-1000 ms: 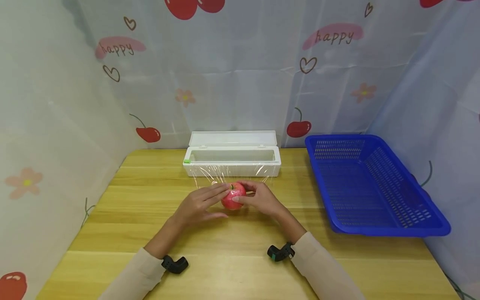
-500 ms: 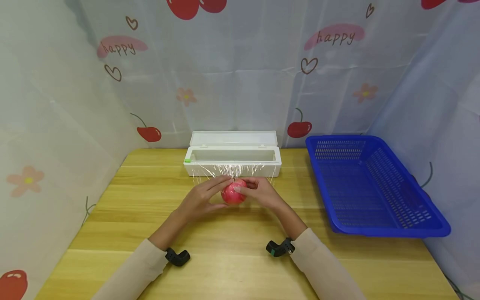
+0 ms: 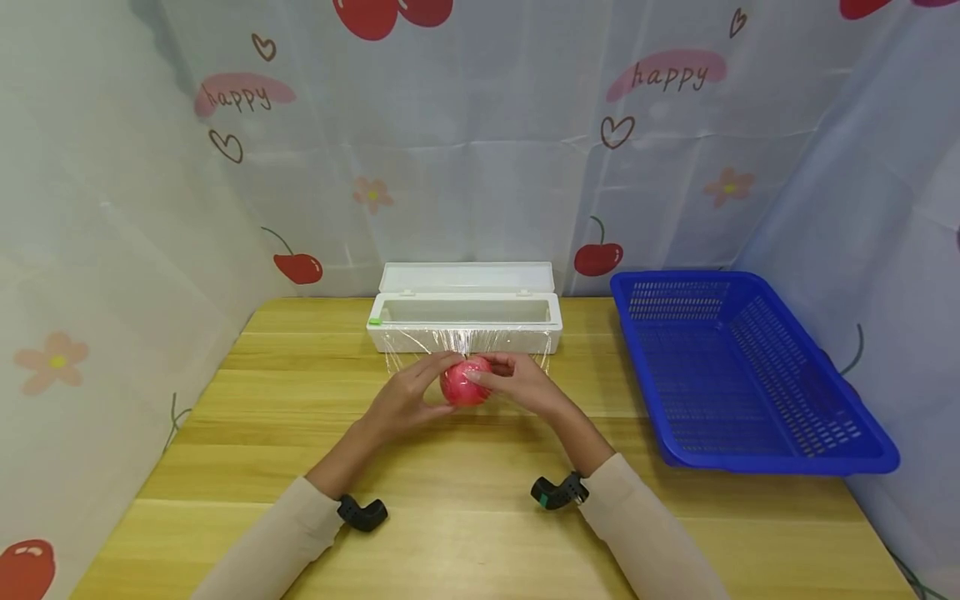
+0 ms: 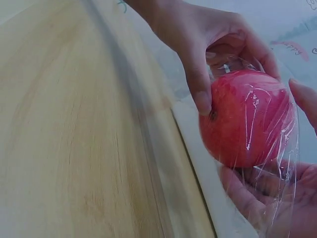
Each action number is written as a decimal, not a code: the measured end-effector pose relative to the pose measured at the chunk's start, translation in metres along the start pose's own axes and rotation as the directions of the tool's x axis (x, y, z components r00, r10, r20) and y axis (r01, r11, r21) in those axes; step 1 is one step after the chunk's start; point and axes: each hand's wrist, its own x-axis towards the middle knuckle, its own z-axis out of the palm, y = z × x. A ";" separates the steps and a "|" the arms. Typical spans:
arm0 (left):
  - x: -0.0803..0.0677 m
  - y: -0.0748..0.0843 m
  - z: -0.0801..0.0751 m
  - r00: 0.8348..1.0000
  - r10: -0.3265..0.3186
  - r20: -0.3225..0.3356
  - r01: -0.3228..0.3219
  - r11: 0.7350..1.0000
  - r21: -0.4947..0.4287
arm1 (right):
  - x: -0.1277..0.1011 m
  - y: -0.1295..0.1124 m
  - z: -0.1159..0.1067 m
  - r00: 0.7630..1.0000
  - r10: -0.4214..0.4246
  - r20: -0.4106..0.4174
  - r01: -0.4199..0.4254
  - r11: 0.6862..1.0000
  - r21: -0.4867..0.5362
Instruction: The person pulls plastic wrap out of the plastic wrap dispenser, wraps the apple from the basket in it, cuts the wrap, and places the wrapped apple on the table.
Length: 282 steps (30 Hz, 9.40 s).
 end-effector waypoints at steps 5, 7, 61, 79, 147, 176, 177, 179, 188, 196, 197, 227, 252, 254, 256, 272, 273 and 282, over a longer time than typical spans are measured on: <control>0.003 -0.001 0.001 0.999 -0.047 0.023 0.048 0.998 -0.045 | -0.005 -0.003 -0.004 0.974 -0.165 -0.155 0.147 0.982 -0.120; 0.004 -0.002 0.000 0.997 -0.071 0.039 0.074 0.995 -0.065 | -0.008 -0.006 -0.004 0.943 -0.255 -0.212 0.223 0.961 -0.165; 0.027 -0.024 -0.008 0.905 -0.348 0.246 0.425 0.774 -0.469 | 0.001 0.001 0.002 0.862 -0.505 -0.035 0.431 0.769 -0.472; 0.029 -0.023 -0.012 0.902 -0.334 0.272 0.428 0.772 -0.470 | 0.002 0.004 0.003 0.869 -0.491 -0.057 0.418 0.791 -0.446; 0.015 0.003 -0.035 0.984 -0.153 0.097 0.169 0.968 -0.185 | -0.003 -0.004 -0.001 0.937 -0.334 -0.099 0.301 0.919 -0.254; 0.016 0.020 -0.014 0.997 -0.014 0.074 0.014 1.000 0.005 | -0.004 -0.004 -0.003 0.955 -0.284 -0.088 0.257 0.938 -0.234; 0.016 0.021 -0.013 0.997 -0.021 0.076 0.020 1.000 0.007 | -0.004 -0.004 -0.003 0.957 -0.277 -0.088 0.251 0.941 -0.227; 0.015 0.022 -0.013 0.996 -0.031 0.081 0.031 0.999 0.010 | -0.004 -0.004 -0.003 0.960 -0.265 -0.087 0.242 0.946 -0.215; 0.015 0.022 -0.010 0.993 -0.060 0.099 0.060 0.998 0.006 | -0.004 -0.005 -0.003 0.965 -0.250 -0.076 0.231 0.952 -0.198; 0.014 0.022 -0.009 0.994 -0.068 0.085 0.071 0.997 -0.028 | -0.004 -0.005 -0.004 0.971 -0.228 -0.076 0.209 0.956 -0.204; 0.014 0.023 -0.009 0.994 -0.071 0.085 0.074 0.997 -0.033 | -0.004 -0.005 -0.004 0.971 -0.225 -0.075 0.206 0.957 -0.202; 0.013 0.021 -0.006 0.990 -0.096 0.105 0.107 0.989 -0.100 | -0.004 -0.002 -0.006 0.978 -0.205 -0.030 0.198 0.968 -0.156; 0.009 0.012 -0.003 0.981 -0.182 0.062 0.192 0.943 -0.273 | -0.005 -0.007 -0.008 0.979 -0.204 0.019 0.204 0.959 -0.198; 0.009 0.011 -0.002 0.980 -0.184 0.070 0.197 0.941 -0.274 | -0.006 -0.008 -0.008 0.973 -0.229 -0.009 0.221 0.951 -0.216; 0.009 0.011 -0.002 0.979 -0.188 0.076 0.202 0.941 -0.271 | -0.006 -0.009 -0.008 0.966 -0.254 -0.051 0.236 0.943 -0.236; 0.008 0.009 -0.003 0.973 -0.213 0.091 0.230 0.937 -0.263 | -0.018 -0.028 0.004 0.654 -0.714 -0.248 0.608 0.692 -0.389; 0.008 0.009 -0.003 0.973 -0.214 0.092 0.231 0.938 -0.259 | -0.019 -0.029 0.005 0.643 -0.730 -0.232 0.622 0.674 -0.399; 0.008 0.008 -0.004 0.968 -0.222 0.115 0.247 0.920 -0.305 | -0.019 -0.020 0.013 0.699 -0.715 -0.016 0.621 0.618 -0.482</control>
